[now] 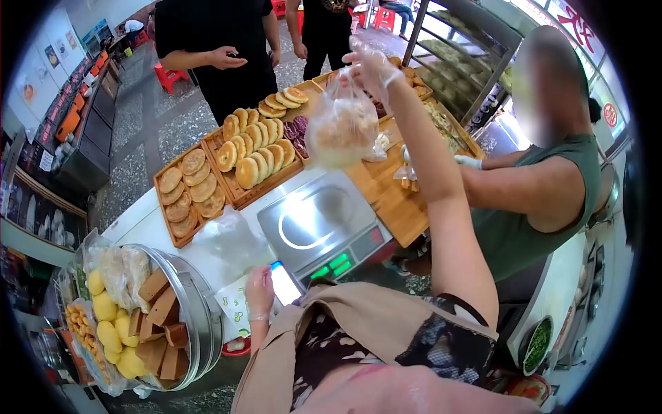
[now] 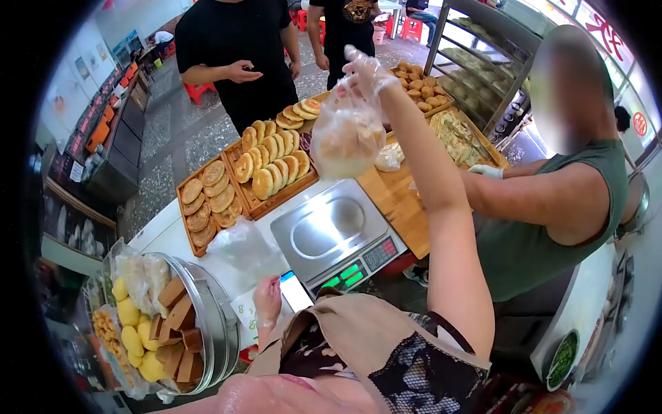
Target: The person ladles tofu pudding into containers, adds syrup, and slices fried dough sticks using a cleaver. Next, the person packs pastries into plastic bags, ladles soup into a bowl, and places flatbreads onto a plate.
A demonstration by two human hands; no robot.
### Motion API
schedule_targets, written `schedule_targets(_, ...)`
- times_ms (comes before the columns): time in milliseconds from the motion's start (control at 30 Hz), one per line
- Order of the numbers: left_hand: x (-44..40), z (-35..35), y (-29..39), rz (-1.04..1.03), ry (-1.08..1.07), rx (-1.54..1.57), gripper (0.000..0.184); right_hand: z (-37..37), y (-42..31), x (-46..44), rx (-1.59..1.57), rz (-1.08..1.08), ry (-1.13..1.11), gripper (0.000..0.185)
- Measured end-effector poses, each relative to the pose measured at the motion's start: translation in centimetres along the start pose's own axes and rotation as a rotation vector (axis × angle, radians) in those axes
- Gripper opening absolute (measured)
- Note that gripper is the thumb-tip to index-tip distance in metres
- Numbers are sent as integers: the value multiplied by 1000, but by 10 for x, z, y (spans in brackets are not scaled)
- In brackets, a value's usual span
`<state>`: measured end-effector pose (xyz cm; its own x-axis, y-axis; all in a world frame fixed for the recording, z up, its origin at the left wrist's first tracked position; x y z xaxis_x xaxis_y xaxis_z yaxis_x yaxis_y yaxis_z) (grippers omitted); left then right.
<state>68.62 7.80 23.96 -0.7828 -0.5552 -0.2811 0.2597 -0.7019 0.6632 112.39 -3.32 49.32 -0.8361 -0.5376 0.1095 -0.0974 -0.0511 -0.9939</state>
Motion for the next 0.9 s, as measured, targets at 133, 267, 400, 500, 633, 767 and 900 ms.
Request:
schedule_targets(133,-6,-2,-3,48,30,-14,9,14,-9,-48,30,-3,60,72)
schedule_targets(267,-15,-1,0,124,15,-53,10,28,0,-110,99,-18,71,85)
schedule_targets(400,-21,-5,-14,212,2,-107,10,47,28,-219,27,-5,109,100)
schedule_targets(500,-22,-3,-18,266,-6,-140,11,59,37,-274,-101,84,162,105)
schedule_targets(633,-15,-4,-24,324,2,-149,12,53,34,-293,-130,15,188,96)
schedule_targets(767,-9,-12,-32,371,-40,-123,12,67,47,-325,55,42,379,94)
schedule_targets(900,-8,-18,-39,348,-45,-145,12,79,64,-366,49,94,401,75)
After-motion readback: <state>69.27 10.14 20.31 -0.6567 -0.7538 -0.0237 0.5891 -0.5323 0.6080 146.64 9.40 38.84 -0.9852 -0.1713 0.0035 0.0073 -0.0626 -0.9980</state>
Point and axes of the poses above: each hand's wrist, its own x-axis away from the middle knuckle, its own z-axis out of the back of the hand, y = z × x, the point moved 7 cm from there along -x, towards the middle knuckle, and after that the axes turned 3 degrees about -x, right-handed, at the moved point
